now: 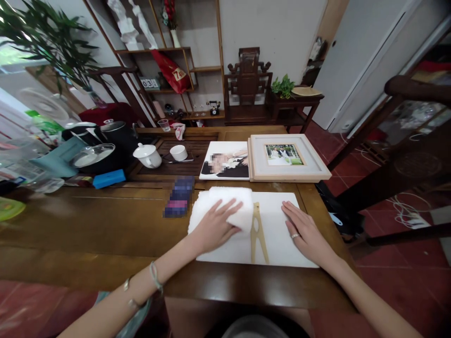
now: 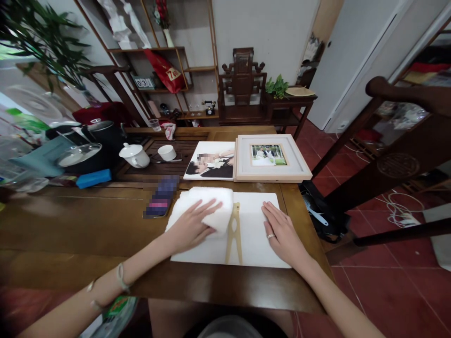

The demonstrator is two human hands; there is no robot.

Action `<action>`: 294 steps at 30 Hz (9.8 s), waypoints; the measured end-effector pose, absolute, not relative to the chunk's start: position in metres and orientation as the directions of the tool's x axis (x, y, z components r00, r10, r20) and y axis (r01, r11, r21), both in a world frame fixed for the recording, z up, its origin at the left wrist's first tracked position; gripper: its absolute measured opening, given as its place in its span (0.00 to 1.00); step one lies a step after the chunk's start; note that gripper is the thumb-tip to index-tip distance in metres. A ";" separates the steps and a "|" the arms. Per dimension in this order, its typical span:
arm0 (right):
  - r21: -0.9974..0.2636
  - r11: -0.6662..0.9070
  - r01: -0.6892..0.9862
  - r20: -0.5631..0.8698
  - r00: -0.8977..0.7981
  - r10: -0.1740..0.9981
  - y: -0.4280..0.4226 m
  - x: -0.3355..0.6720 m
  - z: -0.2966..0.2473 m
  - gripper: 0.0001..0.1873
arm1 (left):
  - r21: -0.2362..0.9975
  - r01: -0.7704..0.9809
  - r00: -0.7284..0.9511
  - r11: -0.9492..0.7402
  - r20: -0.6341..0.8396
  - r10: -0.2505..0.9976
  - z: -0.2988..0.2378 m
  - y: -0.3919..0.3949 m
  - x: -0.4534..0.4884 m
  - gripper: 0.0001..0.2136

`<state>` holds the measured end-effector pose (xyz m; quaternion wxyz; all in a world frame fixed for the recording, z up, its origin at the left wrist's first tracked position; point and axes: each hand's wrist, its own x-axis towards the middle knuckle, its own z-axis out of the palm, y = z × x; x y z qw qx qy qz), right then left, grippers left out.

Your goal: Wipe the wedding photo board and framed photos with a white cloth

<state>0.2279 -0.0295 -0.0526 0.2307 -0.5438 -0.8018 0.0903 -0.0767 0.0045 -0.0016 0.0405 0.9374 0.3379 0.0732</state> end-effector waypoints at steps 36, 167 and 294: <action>-0.398 0.397 0.827 0.290 -0.297 0.910 -0.029 0.228 -0.054 0.25 | 0.092 0.572 0.795 -0.815 0.184 0.578 -0.006 0.033 -0.070 0.18; -0.411 0.433 0.802 0.254 -0.356 0.900 -0.030 0.232 -0.052 0.32 | 0.129 0.591 0.785 -0.796 0.137 0.605 0.012 -0.065 0.028 0.12; -0.394 0.383 0.836 0.260 -0.298 0.918 -0.030 0.227 -0.051 0.24 | 0.205 0.618 0.745 -0.759 0.155 0.649 -0.008 -0.010 -0.068 0.12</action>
